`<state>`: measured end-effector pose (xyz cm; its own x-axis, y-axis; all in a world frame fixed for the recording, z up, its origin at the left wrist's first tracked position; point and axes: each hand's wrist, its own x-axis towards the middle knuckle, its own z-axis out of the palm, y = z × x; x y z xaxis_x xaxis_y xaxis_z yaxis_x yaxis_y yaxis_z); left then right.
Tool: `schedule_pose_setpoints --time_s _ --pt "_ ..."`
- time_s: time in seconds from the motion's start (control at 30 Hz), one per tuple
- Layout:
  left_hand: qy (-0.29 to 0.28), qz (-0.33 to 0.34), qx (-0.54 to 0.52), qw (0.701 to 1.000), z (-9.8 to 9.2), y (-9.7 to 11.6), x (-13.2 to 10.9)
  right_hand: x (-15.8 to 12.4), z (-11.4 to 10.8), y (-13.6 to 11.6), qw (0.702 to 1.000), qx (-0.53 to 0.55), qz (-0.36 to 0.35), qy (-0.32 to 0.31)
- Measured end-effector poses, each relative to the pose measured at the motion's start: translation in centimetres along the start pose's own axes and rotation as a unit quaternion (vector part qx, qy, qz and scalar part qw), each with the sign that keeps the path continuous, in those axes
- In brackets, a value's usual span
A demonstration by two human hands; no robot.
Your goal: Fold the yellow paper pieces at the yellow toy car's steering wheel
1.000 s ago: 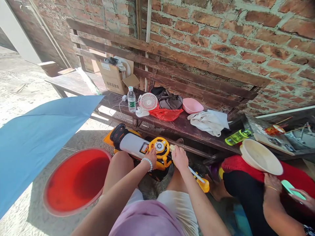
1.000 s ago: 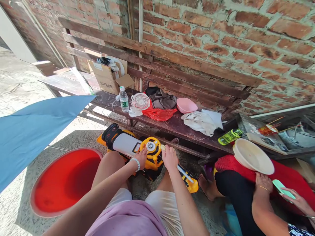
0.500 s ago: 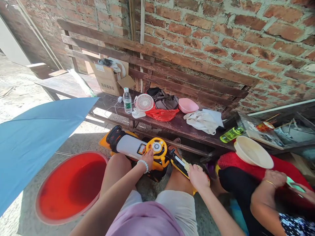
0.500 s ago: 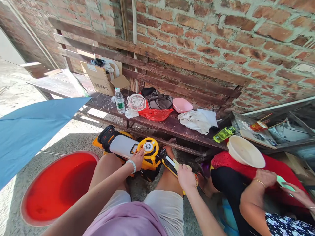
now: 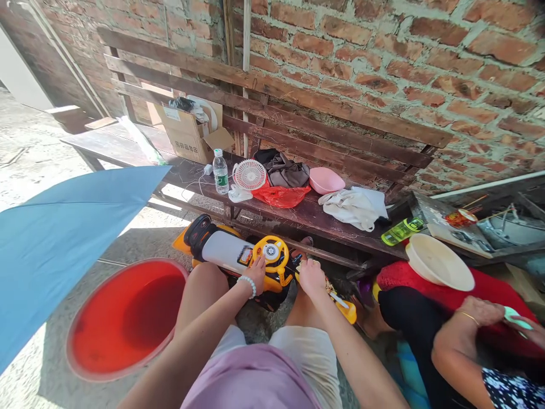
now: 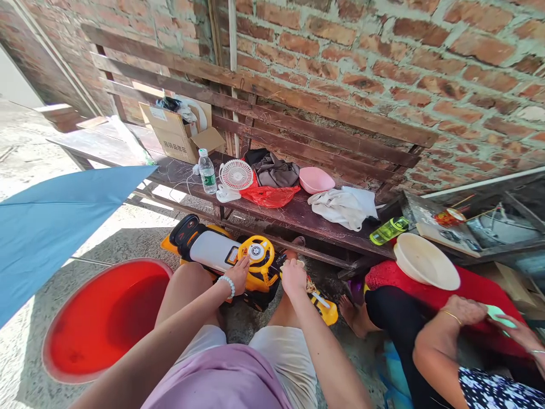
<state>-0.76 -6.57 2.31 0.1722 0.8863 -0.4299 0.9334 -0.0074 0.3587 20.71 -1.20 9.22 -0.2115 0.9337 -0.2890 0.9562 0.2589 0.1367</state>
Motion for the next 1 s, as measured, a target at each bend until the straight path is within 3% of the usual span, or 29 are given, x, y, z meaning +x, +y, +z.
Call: schedule_pose_setpoints --time_s 0.13,0.4,0.57,1.0 --pt "-0.009 -0.008 0.009 1.000 0.0 0.2 0.1 -0.4 0.4 1.1 1.000 0.010 -0.018 0.002" --pt "-0.020 -0.006 0.006 1.000 0.0 -0.1 -0.1 -5.2 2.3 7.6 1.000 0.015 0.023 0.000" --pt "-0.009 -0.009 0.016 1.000 0.2 0.1 -0.1 -6.7 3.1 10.8 1.000 0.003 0.004 -0.007" --pt "-0.001 -0.019 0.019 1.000 0.2 0.6 -0.3 -5.2 2.6 9.1 1.000 -0.004 0.010 -0.006"
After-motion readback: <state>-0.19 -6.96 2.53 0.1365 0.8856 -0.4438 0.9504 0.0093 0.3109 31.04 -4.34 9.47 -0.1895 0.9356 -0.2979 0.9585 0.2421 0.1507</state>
